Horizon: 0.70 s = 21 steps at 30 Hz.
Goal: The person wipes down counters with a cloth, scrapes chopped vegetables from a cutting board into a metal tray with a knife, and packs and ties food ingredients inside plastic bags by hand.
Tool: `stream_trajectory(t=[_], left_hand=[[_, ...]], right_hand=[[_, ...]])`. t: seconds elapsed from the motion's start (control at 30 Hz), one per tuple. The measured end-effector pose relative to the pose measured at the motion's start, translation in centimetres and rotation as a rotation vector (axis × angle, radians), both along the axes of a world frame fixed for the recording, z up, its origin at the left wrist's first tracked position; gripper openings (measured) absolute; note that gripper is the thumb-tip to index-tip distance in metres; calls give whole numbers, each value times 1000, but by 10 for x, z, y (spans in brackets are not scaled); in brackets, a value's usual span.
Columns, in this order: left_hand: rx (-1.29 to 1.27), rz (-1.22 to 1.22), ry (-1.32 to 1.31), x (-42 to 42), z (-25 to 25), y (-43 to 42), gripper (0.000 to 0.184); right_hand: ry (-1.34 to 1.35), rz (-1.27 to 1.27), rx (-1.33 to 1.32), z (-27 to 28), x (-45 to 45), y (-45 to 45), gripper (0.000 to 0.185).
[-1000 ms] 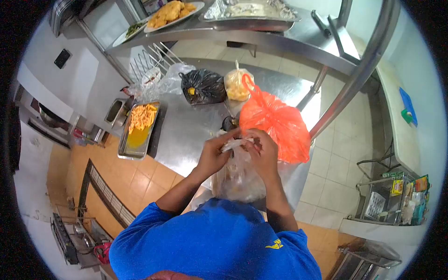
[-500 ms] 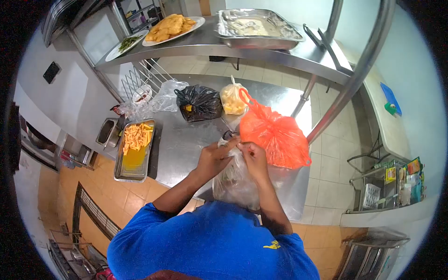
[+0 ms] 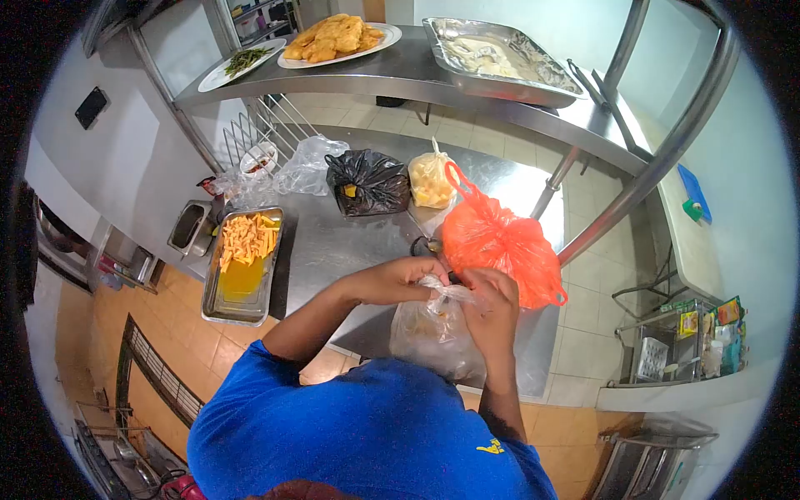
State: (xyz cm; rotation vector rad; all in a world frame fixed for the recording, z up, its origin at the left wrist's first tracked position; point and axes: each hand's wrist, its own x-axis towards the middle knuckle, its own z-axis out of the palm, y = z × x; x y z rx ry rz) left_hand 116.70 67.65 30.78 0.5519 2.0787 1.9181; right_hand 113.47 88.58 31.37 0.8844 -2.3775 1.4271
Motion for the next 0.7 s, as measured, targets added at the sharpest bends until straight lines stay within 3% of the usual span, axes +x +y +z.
stream_trajectory(t=[0.07,0.2,0.27,0.37,0.47,0.57,0.67,0.7], left_hand=[[199,-69,-224,-5,-1,-1,33],[415,-73,-367,-4,0,-2,37],[529,-18,-486,-2,4,-2,37],[330,97,-466,-3,8,-7,31],[33,213,-97,-13,-4,-5,27],[102,329,-136,-16,-2,3,28],[538,360,-383,-20,-17,14,30],[566,388,-386,-19,-17,16,29]], right_hand=[[244,69,22,16,7,-5,29],[577,285,154,20,-1,-3,26],[547,298,166,17,-7,-2,22],[422,388,61,12,-19,-1,13],[162,482,-190,-8,-22,-5,5],[-76,502,-448,-29,-22,-16,11],[-220,462,-529,-46,-24,-14,20],[-254,446,-530,-48,-25,-12,23]])
